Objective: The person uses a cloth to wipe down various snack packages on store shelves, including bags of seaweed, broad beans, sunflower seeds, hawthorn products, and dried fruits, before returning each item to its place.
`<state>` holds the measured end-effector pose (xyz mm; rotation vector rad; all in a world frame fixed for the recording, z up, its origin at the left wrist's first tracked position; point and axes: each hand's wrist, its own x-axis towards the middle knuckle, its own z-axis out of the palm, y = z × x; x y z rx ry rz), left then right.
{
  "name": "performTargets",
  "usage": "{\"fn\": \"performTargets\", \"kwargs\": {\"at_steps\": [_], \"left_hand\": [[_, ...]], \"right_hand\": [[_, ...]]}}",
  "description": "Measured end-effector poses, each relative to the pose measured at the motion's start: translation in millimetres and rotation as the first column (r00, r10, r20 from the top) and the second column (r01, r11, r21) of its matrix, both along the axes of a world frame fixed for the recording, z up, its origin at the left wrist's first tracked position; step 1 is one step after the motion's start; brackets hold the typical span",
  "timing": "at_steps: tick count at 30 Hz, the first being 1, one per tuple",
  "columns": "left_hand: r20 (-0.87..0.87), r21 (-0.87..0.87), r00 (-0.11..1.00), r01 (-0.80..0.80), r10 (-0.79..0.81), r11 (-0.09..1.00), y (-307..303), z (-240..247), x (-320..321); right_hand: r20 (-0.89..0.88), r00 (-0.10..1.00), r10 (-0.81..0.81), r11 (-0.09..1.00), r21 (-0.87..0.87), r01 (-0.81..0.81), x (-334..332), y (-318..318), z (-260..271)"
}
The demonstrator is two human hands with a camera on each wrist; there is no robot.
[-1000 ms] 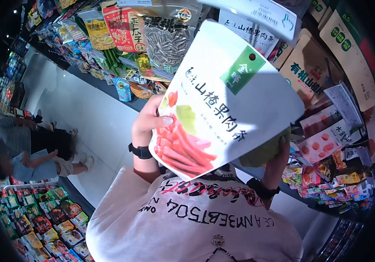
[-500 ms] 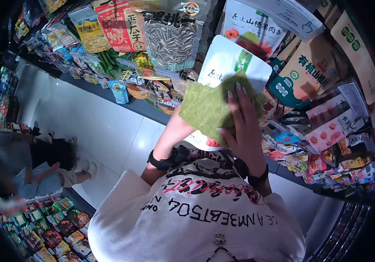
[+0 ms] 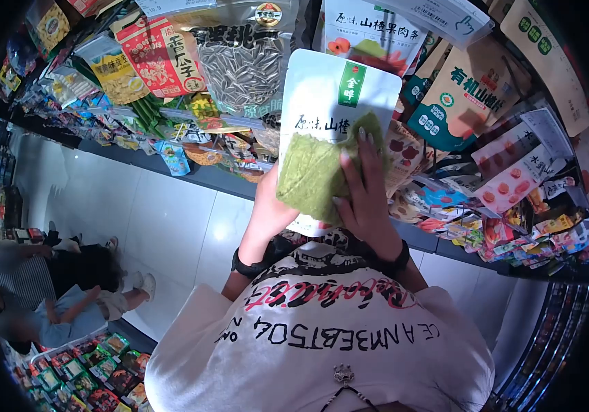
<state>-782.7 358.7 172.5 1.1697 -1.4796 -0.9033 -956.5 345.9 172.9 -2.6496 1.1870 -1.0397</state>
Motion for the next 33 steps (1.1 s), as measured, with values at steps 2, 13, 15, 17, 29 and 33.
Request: {"fn": "performTargets", "kwargs": {"at_steps": [2,13,15,17,29,33], "left_hand": [[-0.015,-0.034,1.0,-0.006,0.005,0.999,0.6,0.5,-0.9],[-0.394,-0.229,0.887,-0.35,0.242,0.908,-6.6,2.5,-16.5],[-0.281,-0.455,0.899,-0.433,0.336,0.778,-8.6,-0.5,-19.8],[0.049,-0.533,0.907,-0.331,0.419,0.779,-3.7,1.0,-13.6],[-0.924,0.162,0.36,0.063,0.129,0.985,18.6,2.3,-24.9],[-0.91,0.135,0.373,-0.143,0.18,0.98,8.1,-3.9,-19.2]], "right_hand": [[0.26,0.964,-0.056,0.998,0.024,0.051,2.1,-6.4,-4.7],[0.661,0.693,-0.288,0.622,0.679,-0.389,-12.7,11.5,-23.1],[0.702,0.666,-0.253,0.673,0.622,-0.4,-12.4,17.3,-18.1],[0.63,0.747,-0.214,0.701,0.631,-0.331,-11.4,21.9,-9.4],[-0.094,0.968,0.233,0.967,-0.079,-0.241,33.0,41.3,5.5],[-0.168,0.957,0.237,0.961,-0.106,-0.257,31.0,39.9,0.3]]}}
